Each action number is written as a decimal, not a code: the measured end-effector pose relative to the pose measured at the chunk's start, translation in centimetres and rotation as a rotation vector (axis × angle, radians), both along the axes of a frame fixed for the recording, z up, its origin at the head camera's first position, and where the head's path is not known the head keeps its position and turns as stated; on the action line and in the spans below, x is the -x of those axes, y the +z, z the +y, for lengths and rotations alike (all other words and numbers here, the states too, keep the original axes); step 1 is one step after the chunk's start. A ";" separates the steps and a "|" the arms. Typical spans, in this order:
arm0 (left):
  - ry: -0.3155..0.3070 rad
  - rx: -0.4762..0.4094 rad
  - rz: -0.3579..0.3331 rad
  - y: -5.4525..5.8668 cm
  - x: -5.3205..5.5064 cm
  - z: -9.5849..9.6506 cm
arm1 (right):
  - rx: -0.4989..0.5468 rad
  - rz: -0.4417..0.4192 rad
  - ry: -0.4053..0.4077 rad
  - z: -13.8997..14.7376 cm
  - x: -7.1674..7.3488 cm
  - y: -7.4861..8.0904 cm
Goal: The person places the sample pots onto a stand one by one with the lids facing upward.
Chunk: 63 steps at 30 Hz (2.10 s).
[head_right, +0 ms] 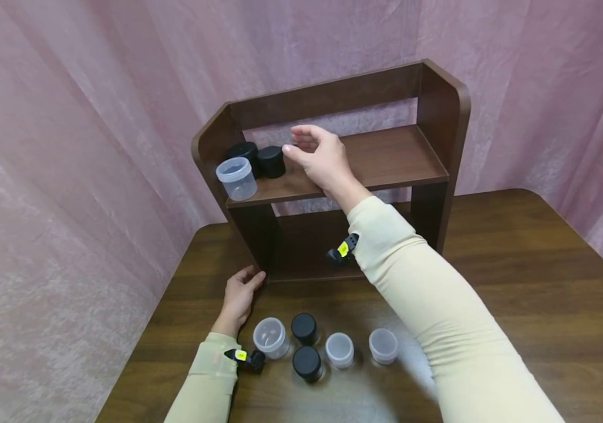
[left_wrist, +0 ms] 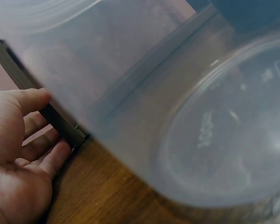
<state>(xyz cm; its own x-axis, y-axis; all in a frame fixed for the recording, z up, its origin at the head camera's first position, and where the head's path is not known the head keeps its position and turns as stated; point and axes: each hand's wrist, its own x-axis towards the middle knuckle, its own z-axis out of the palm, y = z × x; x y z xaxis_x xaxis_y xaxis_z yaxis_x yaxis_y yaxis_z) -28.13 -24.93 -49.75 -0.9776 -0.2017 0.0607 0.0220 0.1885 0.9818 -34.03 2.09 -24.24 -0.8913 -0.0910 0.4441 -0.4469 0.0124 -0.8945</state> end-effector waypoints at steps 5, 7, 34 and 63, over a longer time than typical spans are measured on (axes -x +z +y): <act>0.002 -0.016 0.011 0.0 0.0 0.1 | -0.047 0.015 0.068 1.3 -1.4 -0.3; -0.001 -0.014 0.017 0.1 0.1 0.0 | -0.036 0.001 0.112 2.0 -2.2 -0.4; 0.011 -0.015 0.014 0.2 -0.4 -0.5 | -0.288 -0.001 0.265 17.4 -12.7 -15.4; 0.015 0.019 0.007 0.3 -0.5 -0.6 | -0.244 -0.074 0.833 14.7 -13.4 -23.7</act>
